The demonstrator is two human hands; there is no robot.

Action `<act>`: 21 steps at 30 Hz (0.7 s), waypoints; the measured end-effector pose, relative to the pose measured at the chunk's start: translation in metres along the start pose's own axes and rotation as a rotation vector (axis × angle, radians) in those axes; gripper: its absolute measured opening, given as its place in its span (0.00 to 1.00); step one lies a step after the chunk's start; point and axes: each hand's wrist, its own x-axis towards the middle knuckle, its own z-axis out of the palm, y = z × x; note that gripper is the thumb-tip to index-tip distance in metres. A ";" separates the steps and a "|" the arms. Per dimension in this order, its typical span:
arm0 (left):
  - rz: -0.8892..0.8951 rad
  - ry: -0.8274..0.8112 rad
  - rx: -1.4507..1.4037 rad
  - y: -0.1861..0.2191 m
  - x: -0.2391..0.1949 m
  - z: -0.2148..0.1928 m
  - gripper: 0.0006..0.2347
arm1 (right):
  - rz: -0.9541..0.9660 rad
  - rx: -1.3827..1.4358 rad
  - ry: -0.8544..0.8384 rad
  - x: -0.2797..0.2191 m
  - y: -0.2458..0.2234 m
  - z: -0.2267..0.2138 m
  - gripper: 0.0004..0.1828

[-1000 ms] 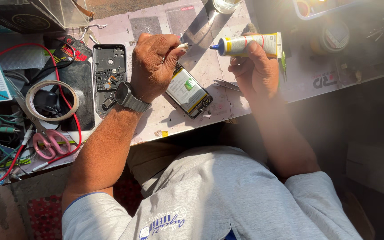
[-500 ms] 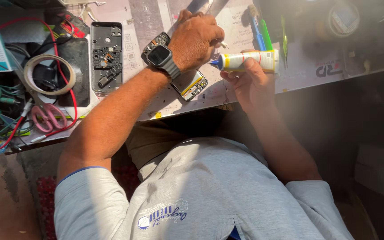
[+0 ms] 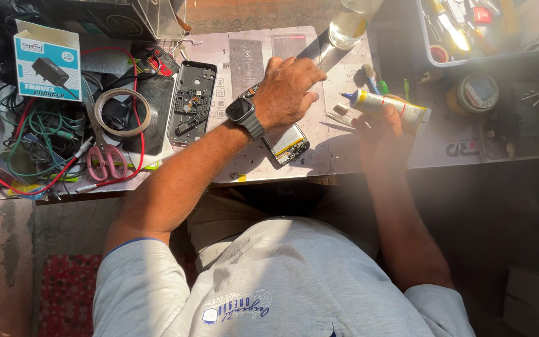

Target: The person applies adhesive to the edges of a smartphone battery, presses it into place, and uses tweezers to adjust internal components. They then clean a small circuit board with a brush and place it back into the phone chassis.

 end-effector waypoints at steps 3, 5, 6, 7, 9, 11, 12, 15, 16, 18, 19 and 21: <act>-0.063 0.028 0.104 0.007 -0.032 -0.030 0.16 | -0.051 -0.021 -0.138 -0.008 -0.002 0.007 0.20; -0.113 0.056 0.166 0.015 -0.056 -0.043 0.19 | -0.074 -0.043 -0.211 -0.013 -0.003 0.015 0.20; -0.139 0.070 0.186 0.020 -0.069 -0.047 0.20 | -0.085 -0.056 -0.244 -0.017 -0.004 0.017 0.20; -0.165 0.085 0.205 0.025 -0.080 -0.050 0.22 | -0.095 -0.064 -0.274 -0.020 -0.004 0.020 0.20; -0.211 0.090 0.204 0.034 -0.098 -0.052 0.23 | -0.118 -0.082 -0.333 -0.027 -0.004 0.024 0.20; -0.242 0.108 0.208 0.041 -0.106 -0.055 0.27 | -0.109 -0.045 -0.366 -0.028 -0.003 0.032 0.20; -0.257 0.118 0.207 0.046 -0.109 -0.055 0.30 | -0.102 -0.026 -0.384 -0.029 -0.003 0.035 0.19; -0.329 0.085 0.206 0.055 -0.112 -0.053 0.41 | -0.067 -0.091 -0.384 -0.031 -0.004 0.042 0.19; -0.360 0.062 0.204 0.058 -0.114 -0.051 0.44 | -0.069 -0.119 -0.393 -0.033 -0.005 0.043 0.19; -0.389 0.034 0.192 0.059 -0.115 -0.048 0.48 | -0.071 -0.176 -0.412 -0.035 -0.007 0.044 0.18; -0.404 0.020 0.185 0.058 -0.116 -0.046 0.50 | -0.048 -0.172 -0.394 -0.035 -0.008 0.044 0.19; -0.409 -0.027 0.182 0.054 -0.116 -0.045 0.51 | -0.006 -0.162 -0.359 -0.032 -0.010 0.045 0.20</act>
